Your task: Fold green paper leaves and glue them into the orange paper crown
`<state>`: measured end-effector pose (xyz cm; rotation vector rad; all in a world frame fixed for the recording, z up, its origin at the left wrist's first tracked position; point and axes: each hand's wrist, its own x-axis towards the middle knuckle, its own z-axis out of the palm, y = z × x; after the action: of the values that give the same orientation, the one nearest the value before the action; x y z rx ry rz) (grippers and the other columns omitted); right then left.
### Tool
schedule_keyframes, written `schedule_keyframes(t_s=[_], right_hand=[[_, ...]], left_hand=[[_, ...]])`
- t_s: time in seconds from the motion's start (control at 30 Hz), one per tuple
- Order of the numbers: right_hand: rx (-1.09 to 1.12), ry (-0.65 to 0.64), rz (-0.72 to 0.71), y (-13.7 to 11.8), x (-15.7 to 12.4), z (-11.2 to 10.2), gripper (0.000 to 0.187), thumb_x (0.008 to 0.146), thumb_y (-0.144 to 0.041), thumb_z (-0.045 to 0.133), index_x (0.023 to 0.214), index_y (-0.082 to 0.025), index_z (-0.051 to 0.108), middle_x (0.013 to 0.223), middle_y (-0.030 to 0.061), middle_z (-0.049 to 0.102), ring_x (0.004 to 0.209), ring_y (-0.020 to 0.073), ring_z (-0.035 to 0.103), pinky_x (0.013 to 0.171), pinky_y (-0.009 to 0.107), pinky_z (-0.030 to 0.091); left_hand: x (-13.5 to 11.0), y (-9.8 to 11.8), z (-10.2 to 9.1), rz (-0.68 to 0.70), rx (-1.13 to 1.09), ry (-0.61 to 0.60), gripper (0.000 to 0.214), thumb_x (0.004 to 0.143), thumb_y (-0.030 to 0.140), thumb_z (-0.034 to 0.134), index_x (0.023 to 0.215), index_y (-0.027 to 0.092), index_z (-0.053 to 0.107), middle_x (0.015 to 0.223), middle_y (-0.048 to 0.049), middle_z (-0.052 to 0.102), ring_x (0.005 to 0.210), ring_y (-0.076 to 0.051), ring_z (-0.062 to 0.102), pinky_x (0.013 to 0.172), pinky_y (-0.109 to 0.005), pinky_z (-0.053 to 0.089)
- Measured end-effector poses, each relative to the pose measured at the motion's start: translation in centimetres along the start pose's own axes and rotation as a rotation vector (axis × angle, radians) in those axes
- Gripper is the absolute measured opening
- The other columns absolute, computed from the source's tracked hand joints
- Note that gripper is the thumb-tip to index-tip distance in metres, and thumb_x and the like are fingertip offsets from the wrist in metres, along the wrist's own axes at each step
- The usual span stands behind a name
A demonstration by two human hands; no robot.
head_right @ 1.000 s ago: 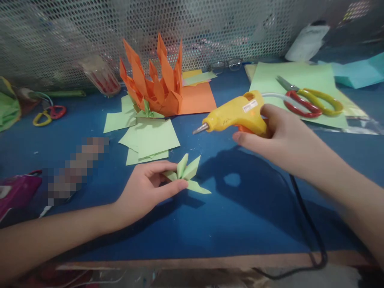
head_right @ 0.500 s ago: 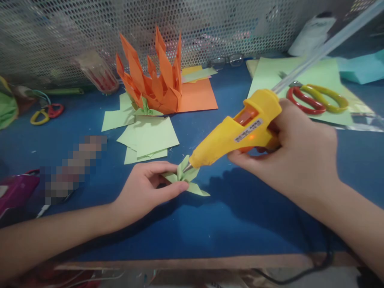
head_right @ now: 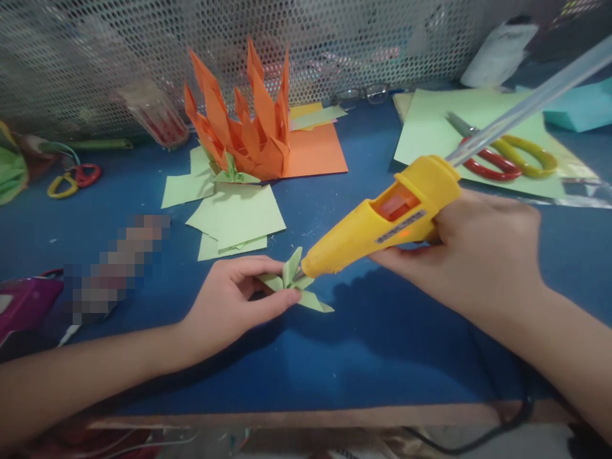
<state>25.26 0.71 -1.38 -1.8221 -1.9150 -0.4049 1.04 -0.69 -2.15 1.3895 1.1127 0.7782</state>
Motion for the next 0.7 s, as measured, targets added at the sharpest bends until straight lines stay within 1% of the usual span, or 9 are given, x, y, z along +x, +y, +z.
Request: schedule_keyframes(t_s=[0.07, 0.13, 0.27, 0.4, 0.47, 0.57, 0.7], right_hand=[[0.002, -0.050, -0.004, 0.1, 0.1, 0.0, 0.059, 0.080, -0.074, 0.031, 0.075, -0.022, 0.060, 0.059, 0.0075, 0.053, 0.064, 0.0294, 0.062, 0.056, 0.039, 0.041], [0.001, -0.072, -0.015, 0.3, 0.4, 0.0, 0.058, 0.079, -0.075, 0.030, 0.070, -0.024, 0.056, 0.058, 0.0076, 0.052, 0.062, 0.0291, 0.060, 0.055, 0.039, 0.040], [-0.018, -0.035, -0.070, 0.6, 0.8, 0.1, 0.055, 0.079, -0.073, 0.031, 0.064, -0.024, 0.052, 0.052, 0.0062, 0.051, 0.054, 0.0241, 0.056, 0.051, 0.035, 0.037], [-0.041, -0.016, -0.104, 0.9, 0.8, 0.4, 0.058, 0.080, -0.071, 0.029, 0.064, -0.022, 0.055, 0.051, 0.0063, 0.051, 0.052, 0.0221, 0.055, 0.049, 0.033, 0.035], [-0.041, -0.028, -0.109, 1.0, 0.7, 0.5, 0.057, 0.081, -0.070, 0.030, 0.066, -0.021, 0.057, 0.052, 0.0065, 0.052, 0.053, 0.0222, 0.055, 0.050, 0.034, 0.036], [-0.023, -0.034, -0.091, 1.0, 0.4, 0.4, 0.055, 0.082, -0.068, 0.030, 0.070, -0.022, 0.059, 0.055, 0.0071, 0.052, 0.058, 0.0247, 0.059, 0.053, 0.036, 0.038], [0.013, -0.086, -0.053, 0.8, 0.4, 0.2, 0.053, 0.082, -0.066, 0.028, 0.077, -0.023, 0.060, 0.060, 0.0092, 0.051, 0.069, 0.0330, 0.063, 0.058, 0.041, 0.040]], left_hand=[[0.0, 0.0, 0.0, 0.001, 0.003, 0.003, 0.018, 0.072, 0.025, 0.077, 0.085, 0.013, 0.078, 0.078, -0.0029, 0.074, 0.064, -0.010, 0.062, 0.060, -0.016, 0.051], [0.0, 0.0, 0.0, 0.003, 0.007, 0.004, 0.018, 0.072, 0.025, 0.077, 0.086, 0.013, 0.078, 0.079, -0.0032, 0.074, 0.066, -0.010, 0.062, 0.061, -0.017, 0.051], [0.0, 0.0, 0.0, 0.001, 0.012, 0.008, 0.018, 0.072, 0.025, 0.077, 0.085, 0.013, 0.078, 0.078, -0.0034, 0.073, 0.065, -0.010, 0.062, 0.061, -0.017, 0.051], [0.1, 0.0, 0.1, 0.002, 0.016, 0.009, 0.019, 0.071, 0.024, 0.077, 0.085, 0.012, 0.078, 0.078, -0.0037, 0.073, 0.065, -0.010, 0.062, 0.061, -0.017, 0.051], [0.1, 0.0, 0.1, 0.003, 0.019, 0.009, 0.019, 0.071, 0.025, 0.077, 0.085, 0.012, 0.078, 0.078, -0.0039, 0.073, 0.065, -0.011, 0.062, 0.061, -0.018, 0.051], [0.2, -0.1, 0.0, 0.011, 0.017, 0.009, 0.018, 0.072, 0.025, 0.077, 0.085, 0.013, 0.078, 0.078, -0.0037, 0.073, 0.065, -0.010, 0.062, 0.061, -0.018, 0.051], [0.2, 0.0, 0.0, 0.015, 0.022, 0.011, 0.017, 0.073, 0.025, 0.076, 0.085, 0.013, 0.078, 0.077, -0.0028, 0.073, 0.064, -0.010, 0.061, 0.060, -0.016, 0.050]])
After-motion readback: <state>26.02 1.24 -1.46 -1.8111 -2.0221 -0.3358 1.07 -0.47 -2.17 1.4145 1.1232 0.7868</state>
